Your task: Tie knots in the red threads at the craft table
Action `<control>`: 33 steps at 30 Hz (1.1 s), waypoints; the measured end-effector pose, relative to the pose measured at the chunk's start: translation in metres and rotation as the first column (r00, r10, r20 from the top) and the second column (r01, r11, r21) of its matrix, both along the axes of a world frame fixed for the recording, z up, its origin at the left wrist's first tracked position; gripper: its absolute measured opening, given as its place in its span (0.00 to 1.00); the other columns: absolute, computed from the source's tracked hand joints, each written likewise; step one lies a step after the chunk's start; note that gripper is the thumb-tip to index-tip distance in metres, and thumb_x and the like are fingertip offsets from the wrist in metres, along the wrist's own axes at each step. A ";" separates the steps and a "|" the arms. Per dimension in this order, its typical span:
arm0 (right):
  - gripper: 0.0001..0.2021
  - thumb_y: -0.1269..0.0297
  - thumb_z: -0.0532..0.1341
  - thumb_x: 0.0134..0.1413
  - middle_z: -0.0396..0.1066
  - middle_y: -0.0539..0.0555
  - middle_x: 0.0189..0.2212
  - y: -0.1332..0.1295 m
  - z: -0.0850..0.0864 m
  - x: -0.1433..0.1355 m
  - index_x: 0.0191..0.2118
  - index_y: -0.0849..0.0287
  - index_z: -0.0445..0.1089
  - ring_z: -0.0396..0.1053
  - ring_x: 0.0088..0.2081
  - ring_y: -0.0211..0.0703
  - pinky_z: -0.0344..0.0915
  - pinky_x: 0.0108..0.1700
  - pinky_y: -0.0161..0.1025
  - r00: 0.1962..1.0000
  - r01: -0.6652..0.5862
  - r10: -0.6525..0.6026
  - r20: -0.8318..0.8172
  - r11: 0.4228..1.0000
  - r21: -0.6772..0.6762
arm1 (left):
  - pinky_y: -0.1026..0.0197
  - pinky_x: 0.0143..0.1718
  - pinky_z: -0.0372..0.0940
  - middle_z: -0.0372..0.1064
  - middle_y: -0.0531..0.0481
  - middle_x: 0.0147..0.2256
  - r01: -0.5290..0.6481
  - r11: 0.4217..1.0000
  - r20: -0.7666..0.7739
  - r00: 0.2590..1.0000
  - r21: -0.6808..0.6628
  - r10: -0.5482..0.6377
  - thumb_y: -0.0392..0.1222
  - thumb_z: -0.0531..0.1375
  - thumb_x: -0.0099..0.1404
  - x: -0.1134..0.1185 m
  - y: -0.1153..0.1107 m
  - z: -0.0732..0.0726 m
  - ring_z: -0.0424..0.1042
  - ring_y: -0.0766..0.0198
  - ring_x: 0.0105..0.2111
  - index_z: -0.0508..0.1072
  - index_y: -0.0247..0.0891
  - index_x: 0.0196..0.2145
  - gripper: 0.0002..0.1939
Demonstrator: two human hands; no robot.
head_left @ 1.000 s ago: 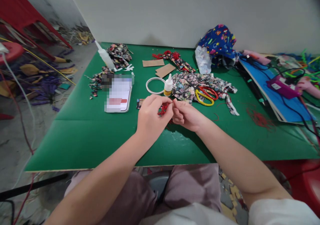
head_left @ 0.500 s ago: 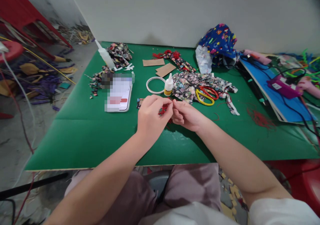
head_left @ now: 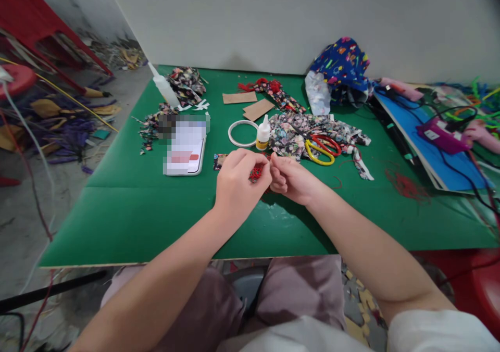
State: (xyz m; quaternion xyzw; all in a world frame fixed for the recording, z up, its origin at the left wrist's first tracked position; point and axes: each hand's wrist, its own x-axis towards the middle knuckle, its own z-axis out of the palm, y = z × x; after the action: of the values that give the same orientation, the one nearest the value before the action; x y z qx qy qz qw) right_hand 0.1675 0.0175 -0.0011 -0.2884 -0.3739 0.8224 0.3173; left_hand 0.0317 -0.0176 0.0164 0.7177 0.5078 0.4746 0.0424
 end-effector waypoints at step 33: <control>0.22 0.46 0.58 0.49 0.66 0.47 0.14 -0.002 0.006 -0.001 0.31 0.62 0.75 0.51 0.12 0.26 0.44 0.15 0.30 0.941 0.273 -0.304 0.152 0.942 0.194 | 0.57 0.37 0.60 0.70 0.47 0.30 -0.133 0.982 -0.224 0.961 0.137 0.161 0.36 0.56 0.60 -0.008 0.001 -0.010 0.66 0.59 0.34 0.72 0.38 0.32 0.05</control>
State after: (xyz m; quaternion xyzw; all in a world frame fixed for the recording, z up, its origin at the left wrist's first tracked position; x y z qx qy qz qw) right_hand 0.1670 0.0155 0.0048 -0.3851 -0.4233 0.7024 0.4232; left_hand 0.0234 -0.0165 0.0059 0.7301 0.5316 0.4183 -0.0967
